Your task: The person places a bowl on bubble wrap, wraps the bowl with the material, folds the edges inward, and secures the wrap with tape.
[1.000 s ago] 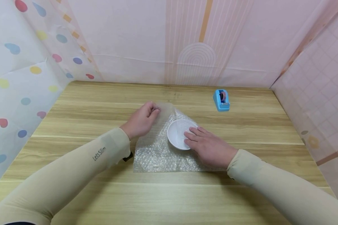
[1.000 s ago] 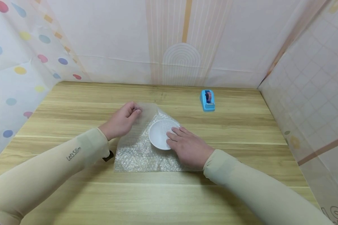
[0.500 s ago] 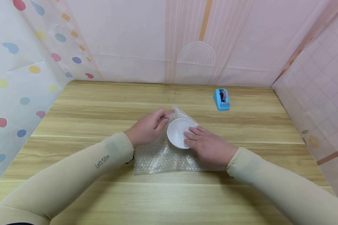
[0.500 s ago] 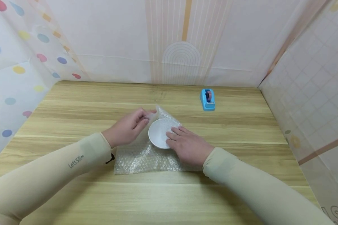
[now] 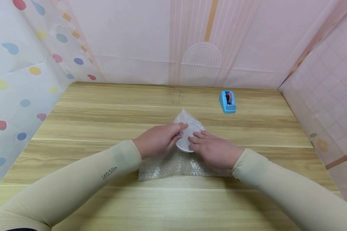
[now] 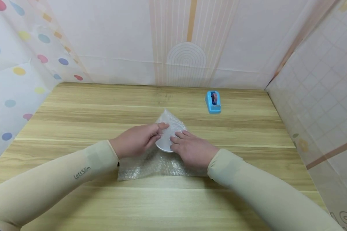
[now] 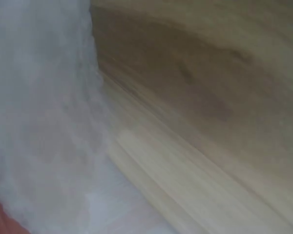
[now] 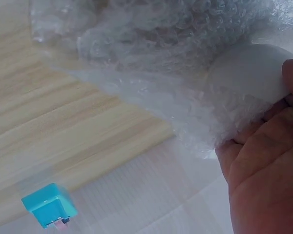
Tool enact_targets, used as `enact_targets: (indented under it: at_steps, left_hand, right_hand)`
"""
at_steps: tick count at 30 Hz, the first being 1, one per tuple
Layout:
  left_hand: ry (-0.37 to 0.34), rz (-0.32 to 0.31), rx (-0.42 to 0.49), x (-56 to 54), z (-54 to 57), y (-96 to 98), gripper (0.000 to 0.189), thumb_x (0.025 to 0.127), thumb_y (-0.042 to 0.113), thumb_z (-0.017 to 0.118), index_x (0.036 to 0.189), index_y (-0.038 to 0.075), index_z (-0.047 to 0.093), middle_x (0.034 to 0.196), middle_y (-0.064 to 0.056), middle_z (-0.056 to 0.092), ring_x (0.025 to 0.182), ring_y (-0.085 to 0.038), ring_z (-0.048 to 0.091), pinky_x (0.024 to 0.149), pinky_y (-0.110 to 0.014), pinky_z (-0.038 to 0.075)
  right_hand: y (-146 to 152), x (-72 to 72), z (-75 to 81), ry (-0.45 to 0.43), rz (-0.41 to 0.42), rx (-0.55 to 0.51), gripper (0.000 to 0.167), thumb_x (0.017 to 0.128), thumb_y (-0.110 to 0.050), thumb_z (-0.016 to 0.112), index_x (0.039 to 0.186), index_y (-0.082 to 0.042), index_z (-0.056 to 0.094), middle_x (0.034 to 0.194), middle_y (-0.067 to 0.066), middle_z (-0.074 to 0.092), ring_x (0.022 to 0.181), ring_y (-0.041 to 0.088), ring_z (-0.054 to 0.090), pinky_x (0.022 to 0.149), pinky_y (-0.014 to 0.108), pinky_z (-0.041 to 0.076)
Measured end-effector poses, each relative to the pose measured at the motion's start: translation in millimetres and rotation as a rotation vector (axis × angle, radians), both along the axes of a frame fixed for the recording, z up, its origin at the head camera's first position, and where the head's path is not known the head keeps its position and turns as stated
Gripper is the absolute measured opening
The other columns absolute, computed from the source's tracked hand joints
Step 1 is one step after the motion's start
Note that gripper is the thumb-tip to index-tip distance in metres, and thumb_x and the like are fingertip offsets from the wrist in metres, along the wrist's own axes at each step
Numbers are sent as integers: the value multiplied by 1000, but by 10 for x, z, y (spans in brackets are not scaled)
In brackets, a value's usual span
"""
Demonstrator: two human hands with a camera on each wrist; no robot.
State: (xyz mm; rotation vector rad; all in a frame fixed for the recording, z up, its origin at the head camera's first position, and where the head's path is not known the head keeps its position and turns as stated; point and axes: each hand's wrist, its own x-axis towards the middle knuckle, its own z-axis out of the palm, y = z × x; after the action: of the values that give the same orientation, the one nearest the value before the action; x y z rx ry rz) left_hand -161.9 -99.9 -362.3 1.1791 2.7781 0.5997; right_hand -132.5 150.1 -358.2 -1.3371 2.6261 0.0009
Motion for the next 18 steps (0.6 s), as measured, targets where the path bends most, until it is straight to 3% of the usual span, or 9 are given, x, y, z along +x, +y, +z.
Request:
enact_targets:
  at_steps: [4,7,11,18]
  left_hand:
    - [2,-14,-55,15,-19,15,43,110,20,53,151,9,52,129,-6,71,121,-23,69,102,-46,60]
    - [-12,-30,-75,16,-38,15,44,109,22,55,150,7,51,126,-4,70,120,-22,69,102,-45,59]
    - [-19,-68,-105,22,-51,4,52,108,30,57,153,5,46,138,-6,68,135,-26,62,115,-46,52]
    - [31,-180,-227,65,-47,-18,65,108,48,54,156,5,47,169,-14,38,159,-31,33,133,-45,25]
  right_hand:
    - [-15,-11,6,-9,-5,10,42,108,-11,54,149,-6,57,161,14,50,156,36,38,132,52,26]
    - [-15,-5,4,15,-8,-4,42,108,-13,54,149,-6,58,161,14,51,156,36,39,132,54,26]
    - [20,18,1,38,-48,-61,44,106,-16,57,148,-6,59,161,15,51,156,37,39,132,56,26]
    - [129,56,-27,31,-185,-180,55,102,-22,67,152,-3,54,166,18,41,158,43,33,132,56,26]
